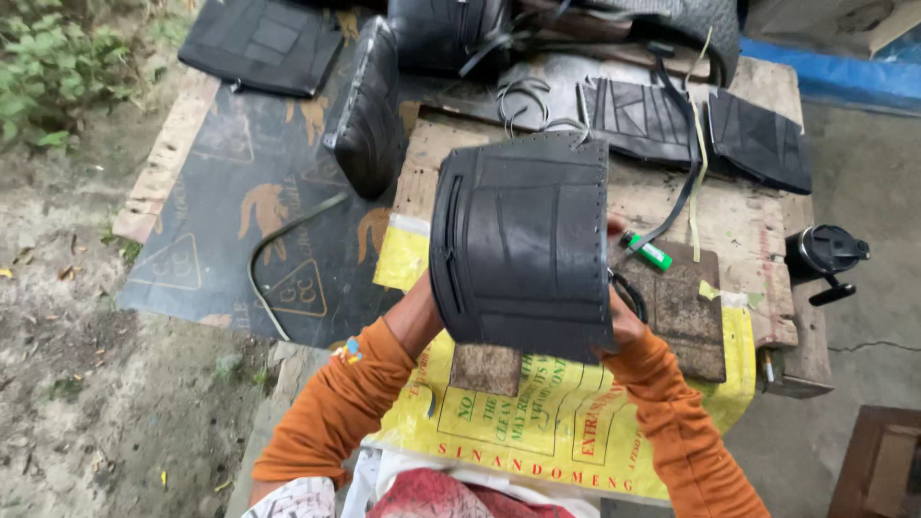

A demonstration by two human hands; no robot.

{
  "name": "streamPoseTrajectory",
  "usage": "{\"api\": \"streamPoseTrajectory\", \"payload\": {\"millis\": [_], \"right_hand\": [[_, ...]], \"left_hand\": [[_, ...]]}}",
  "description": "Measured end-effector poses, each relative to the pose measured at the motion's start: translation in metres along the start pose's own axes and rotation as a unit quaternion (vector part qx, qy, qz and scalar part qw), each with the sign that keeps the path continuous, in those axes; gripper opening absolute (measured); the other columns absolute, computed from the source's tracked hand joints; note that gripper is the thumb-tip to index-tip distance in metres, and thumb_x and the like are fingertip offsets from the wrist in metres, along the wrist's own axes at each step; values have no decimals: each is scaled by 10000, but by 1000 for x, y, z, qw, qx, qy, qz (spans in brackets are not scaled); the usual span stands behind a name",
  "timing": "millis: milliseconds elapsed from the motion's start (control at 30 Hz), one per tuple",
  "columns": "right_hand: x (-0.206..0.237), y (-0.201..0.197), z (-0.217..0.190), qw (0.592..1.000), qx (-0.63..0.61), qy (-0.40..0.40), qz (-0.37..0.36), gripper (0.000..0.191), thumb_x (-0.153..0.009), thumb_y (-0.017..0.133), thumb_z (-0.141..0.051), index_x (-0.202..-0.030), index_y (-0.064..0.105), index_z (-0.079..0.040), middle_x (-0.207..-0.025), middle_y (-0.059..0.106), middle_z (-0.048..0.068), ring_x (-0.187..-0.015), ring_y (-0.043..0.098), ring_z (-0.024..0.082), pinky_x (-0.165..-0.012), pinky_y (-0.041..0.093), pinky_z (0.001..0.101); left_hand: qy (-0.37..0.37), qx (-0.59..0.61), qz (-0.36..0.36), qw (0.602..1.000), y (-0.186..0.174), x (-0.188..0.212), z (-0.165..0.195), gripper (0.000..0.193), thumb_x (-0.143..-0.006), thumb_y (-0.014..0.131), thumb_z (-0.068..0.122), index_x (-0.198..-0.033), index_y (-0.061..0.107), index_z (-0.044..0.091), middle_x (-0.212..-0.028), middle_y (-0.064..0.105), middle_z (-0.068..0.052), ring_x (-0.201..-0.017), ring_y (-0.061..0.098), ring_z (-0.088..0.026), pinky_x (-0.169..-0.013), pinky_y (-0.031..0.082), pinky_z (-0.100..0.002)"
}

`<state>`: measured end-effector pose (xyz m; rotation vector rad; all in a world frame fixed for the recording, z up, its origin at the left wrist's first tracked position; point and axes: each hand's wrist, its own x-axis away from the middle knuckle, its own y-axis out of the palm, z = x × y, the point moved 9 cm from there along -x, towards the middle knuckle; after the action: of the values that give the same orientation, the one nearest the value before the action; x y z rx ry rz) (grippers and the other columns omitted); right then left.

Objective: The person assembles black leather wallets by hand, pressing edges together, applying adhesive from a small jar, and inserting a zipper into a wallet shell. The person handles multiple wallet pieces and tools on a cluttered workbench.

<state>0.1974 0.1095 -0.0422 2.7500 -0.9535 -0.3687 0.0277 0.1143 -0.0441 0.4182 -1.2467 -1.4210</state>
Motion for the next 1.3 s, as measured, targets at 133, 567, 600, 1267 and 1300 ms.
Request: {"api": "streamPoseTrajectory", "payload": {"millis": [133,567,600,1267,1300], "right_hand": [[-21,3,-31,983,-172,-2,-68,590,-978,646,-132,-1500,403,-4,-1341,545,91,-1191,578,187,-1010,523,348],[4,15,-141,944,154,-227,184,500,-907,815,-223,-1270,650,77,-1121,726,201,-983,737,231,-895,623,340],[4,29,-143,956,137,-204,162,523,-862,812,-232,-1272,649,48,-1140,727,178,-1024,730,214,-941,601,331],[-33,61,-104,995,33,2,92,576,-1026,631,-356,-1415,516,54,-1409,597,127,-1289,567,192,-986,489,312],[-39,62,-101,997,-12,15,71,583,-1020,660,-345,-1413,520,62,-1376,612,131,-1260,568,200,-1017,475,320]], "left_hand": [[-42,3,5,999,-15,5,-24,361,-952,588,312,-1084,719,3,-945,760,-98,-787,700,-165,-698,588,-291],[136,-362,-126,913,51,65,66,294,-993,659,330,-979,706,40,-865,684,25,-785,610,-61,-732,514,-215],[202,-428,-141,870,61,72,72,266,-1043,704,295,-961,689,43,-850,639,59,-795,562,-29,-743,475,-196],[135,-506,-241,818,107,58,50,285,-873,854,185,-1009,643,51,-852,660,55,-784,589,-38,-705,471,-217],[124,-487,-261,824,113,61,47,283,-891,855,166,-1029,641,43,-863,655,45,-792,580,-47,-707,459,-226]]}}
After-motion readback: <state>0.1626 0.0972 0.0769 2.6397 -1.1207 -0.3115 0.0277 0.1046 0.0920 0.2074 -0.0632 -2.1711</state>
